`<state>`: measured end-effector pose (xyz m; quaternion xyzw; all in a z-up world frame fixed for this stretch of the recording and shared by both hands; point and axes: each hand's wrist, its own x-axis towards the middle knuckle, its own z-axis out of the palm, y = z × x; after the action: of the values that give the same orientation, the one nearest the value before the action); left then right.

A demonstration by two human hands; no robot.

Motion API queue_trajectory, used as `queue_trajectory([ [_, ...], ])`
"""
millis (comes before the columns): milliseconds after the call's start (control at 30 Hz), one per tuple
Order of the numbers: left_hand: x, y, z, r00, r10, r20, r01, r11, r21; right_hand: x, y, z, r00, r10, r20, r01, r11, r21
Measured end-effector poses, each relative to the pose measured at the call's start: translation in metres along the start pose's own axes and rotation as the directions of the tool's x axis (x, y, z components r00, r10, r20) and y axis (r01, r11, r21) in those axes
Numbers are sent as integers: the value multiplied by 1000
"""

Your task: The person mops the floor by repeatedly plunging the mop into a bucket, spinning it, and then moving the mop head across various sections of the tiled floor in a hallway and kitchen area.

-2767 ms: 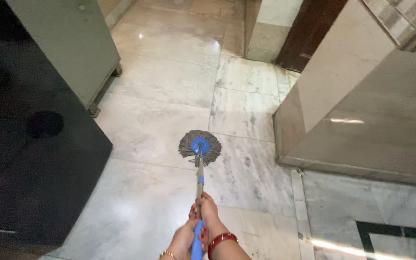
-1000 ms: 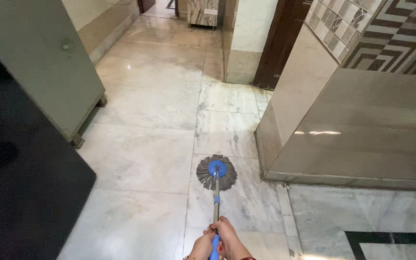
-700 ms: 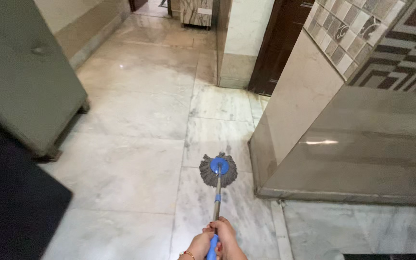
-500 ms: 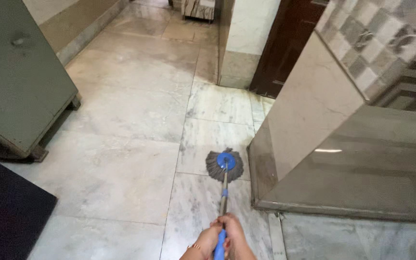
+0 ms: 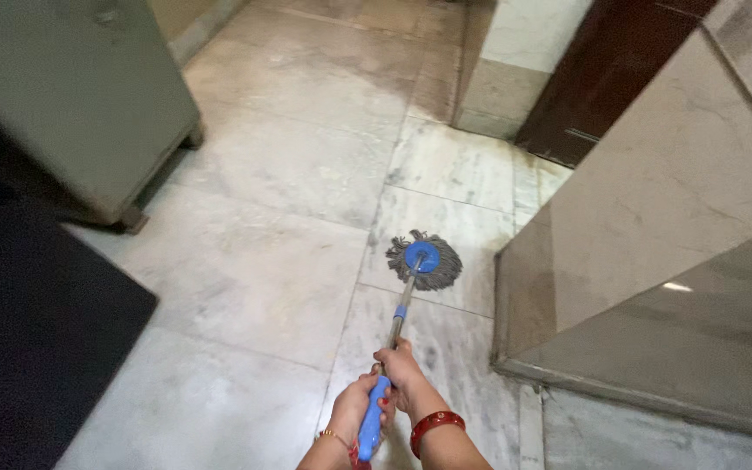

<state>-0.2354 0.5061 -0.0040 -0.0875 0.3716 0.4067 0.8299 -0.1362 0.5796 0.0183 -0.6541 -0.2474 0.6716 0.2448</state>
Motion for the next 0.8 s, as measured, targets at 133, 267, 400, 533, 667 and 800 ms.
queue_trajectory([
  [133, -52, -12, -53, 996, 9, -90, -21, 991, -129, -26, 39, 53, 994, 23, 107, -8, 991, -136],
  [267, -119, -33, -105, 977, 104, -186, -143, 968, -208, -79, 88, 113, 980, 17, 200, 46, 951, -305],
  [400, -209, -58, -163, 929, 165, -330, -248, 942, -226, -148, 151, 177, 953, 121, 278, -16, 936, -351],
  [533, -279, -71, -247, 913, 212, -349, -307, 920, -243, -207, 211, 245, 903, 140, 407, -34, 966, -257],
  [667, -303, -91, -317, 927, 185, -326, -275, 927, -256, -250, 264, 277, 876, 197, 440, -297, 939, 171],
  [800, -300, -115, -310, 858, 346, -381, -384, 923, -26, -243, 299, 266, 892, 79, 444, -237, 920, 311],
])
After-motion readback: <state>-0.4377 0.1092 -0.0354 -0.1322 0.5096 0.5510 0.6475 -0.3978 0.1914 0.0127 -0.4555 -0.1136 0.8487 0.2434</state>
